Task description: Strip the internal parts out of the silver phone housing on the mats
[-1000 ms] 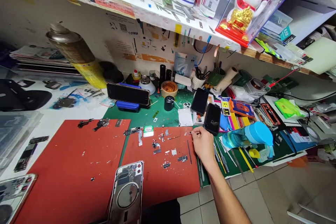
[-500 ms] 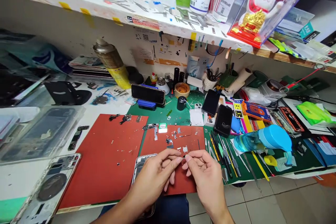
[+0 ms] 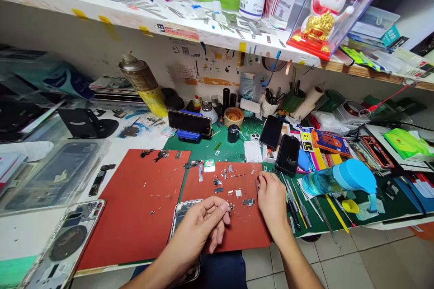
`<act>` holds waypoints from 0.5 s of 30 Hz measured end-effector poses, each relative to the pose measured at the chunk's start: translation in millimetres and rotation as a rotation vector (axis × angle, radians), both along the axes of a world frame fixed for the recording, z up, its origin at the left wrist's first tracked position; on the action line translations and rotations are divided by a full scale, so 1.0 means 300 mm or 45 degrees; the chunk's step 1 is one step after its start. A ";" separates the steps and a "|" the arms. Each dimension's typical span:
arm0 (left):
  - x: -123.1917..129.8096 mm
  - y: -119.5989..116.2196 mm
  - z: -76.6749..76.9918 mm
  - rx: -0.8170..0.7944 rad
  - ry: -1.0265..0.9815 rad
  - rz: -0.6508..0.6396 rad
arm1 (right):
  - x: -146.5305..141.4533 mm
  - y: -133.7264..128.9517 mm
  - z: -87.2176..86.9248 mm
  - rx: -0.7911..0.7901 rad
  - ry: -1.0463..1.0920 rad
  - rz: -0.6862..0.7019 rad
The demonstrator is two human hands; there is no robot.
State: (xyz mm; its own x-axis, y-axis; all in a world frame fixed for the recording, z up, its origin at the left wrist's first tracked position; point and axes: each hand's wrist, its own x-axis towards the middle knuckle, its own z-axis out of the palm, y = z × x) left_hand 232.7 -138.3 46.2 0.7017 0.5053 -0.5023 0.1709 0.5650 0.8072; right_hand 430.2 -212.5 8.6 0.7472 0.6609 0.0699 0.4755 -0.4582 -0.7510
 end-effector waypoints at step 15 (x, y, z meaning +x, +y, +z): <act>-0.211 -0.141 -0.077 -0.202 0.018 0.091 | -0.088 -0.084 0.059 0.010 -0.092 0.042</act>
